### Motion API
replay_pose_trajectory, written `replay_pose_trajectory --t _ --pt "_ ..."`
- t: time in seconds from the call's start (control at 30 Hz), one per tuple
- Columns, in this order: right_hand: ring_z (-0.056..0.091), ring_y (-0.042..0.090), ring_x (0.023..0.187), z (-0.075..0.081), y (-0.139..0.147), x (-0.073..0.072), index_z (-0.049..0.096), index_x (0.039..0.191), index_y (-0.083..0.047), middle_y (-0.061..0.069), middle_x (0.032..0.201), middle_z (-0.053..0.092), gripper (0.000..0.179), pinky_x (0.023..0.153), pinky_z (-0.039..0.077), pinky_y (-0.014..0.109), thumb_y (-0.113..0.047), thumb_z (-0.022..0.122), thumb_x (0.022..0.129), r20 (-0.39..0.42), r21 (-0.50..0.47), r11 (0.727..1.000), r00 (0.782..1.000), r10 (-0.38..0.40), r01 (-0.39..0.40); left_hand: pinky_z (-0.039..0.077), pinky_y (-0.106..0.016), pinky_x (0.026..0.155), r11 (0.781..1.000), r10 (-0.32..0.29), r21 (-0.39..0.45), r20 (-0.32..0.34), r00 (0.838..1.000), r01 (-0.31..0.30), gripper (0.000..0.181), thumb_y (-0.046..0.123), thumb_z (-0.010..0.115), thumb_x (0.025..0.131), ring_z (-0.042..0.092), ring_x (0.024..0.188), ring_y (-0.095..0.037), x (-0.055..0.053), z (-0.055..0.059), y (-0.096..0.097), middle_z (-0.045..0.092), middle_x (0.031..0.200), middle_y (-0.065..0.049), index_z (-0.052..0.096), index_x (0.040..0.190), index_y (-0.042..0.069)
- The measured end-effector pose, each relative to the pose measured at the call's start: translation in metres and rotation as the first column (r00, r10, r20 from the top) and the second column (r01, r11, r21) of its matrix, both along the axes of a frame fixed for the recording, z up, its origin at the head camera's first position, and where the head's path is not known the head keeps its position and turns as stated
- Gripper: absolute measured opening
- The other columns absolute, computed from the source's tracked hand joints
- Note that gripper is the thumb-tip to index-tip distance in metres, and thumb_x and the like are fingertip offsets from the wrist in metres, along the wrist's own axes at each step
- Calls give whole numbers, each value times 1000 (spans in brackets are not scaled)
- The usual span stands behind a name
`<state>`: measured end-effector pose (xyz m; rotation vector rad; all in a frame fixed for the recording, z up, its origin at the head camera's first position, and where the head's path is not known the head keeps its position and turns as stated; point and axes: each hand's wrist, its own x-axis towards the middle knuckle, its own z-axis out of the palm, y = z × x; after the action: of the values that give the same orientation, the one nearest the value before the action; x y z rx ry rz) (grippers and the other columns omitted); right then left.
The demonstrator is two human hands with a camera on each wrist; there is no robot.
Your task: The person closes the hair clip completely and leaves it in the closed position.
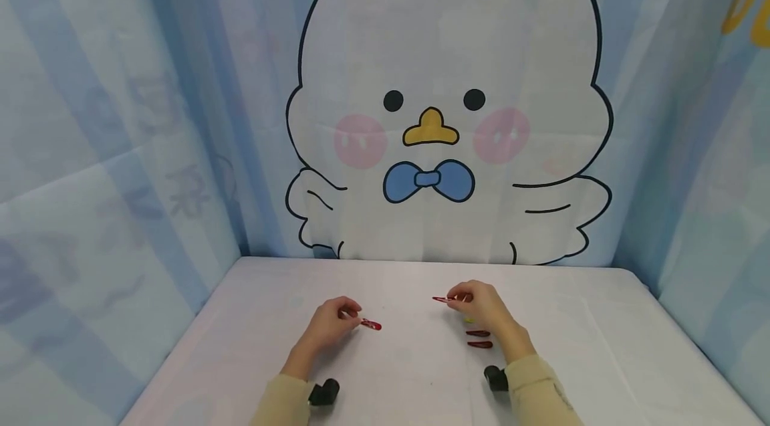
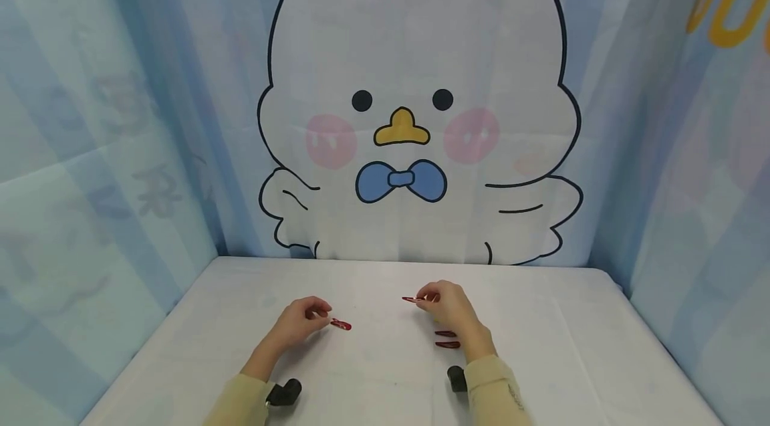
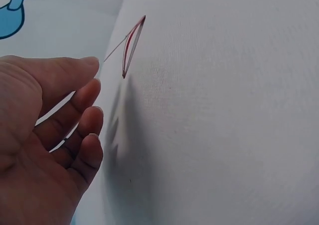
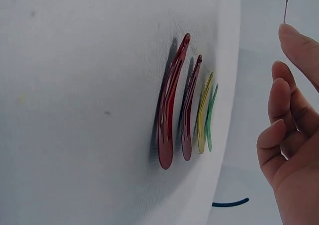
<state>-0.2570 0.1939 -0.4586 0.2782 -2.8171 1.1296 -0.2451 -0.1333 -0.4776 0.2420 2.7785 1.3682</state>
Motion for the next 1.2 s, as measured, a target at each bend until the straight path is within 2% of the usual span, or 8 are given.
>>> replay_pose_trajectory --t 0.27,0.57,0.9,1.07,1.2 --pt "51 18 77 -3 1 -10 75 93 -15 0 85 58 5 66 44 33 -16 78 89 57 33 999 998 -12 10 47 -37 77 999 -29 -38 18 999 30 15 5 76 87 53 83 -19 -3 -4 -4 61 90 -1 69 101 7" --pt "50 20 79 -12 0 -19 76 90 -15 2 86 57 5 69 43 36 -14 80 87 56 70 997 998 6 -10 47 -37 75 997 -33 -72 26 999 35 10 6 76 87 53 80 -19 -10 -7 -5 60 87 0 70 95 10" --pt "51 22 83 -20 0 -18 76 90 -18 3 92 59 5 74 44 41 -17 80 87 98 129 991 995 -32 19 46 -37 75 991 -42 -128 -8 999 40 8 5 76 88 52 79 -18 -8 -11 -5 59 83 0 70 87 10" --pt "54 24 87 -21 5 -18 77 92 -18 5 96 60 8 76 46 45 -19 81 85 71 157 987 997 -35 23 46 -36 74 986 -65 -153 -36 997 59 9 2 74 89 51 76 -17 -8 -9 0 58 79 1 69 84 8" --pt "56 26 90 -13 6 -11 77 97 -16 7 100 61 10 76 48 45 -18 80 87 35 146 989 999 -23 18 47 -37 75 987 -64 -151 -25 998 60 10 3 72 91 52 77 -18 -8 -8 3 57 80 1 67 84 9"
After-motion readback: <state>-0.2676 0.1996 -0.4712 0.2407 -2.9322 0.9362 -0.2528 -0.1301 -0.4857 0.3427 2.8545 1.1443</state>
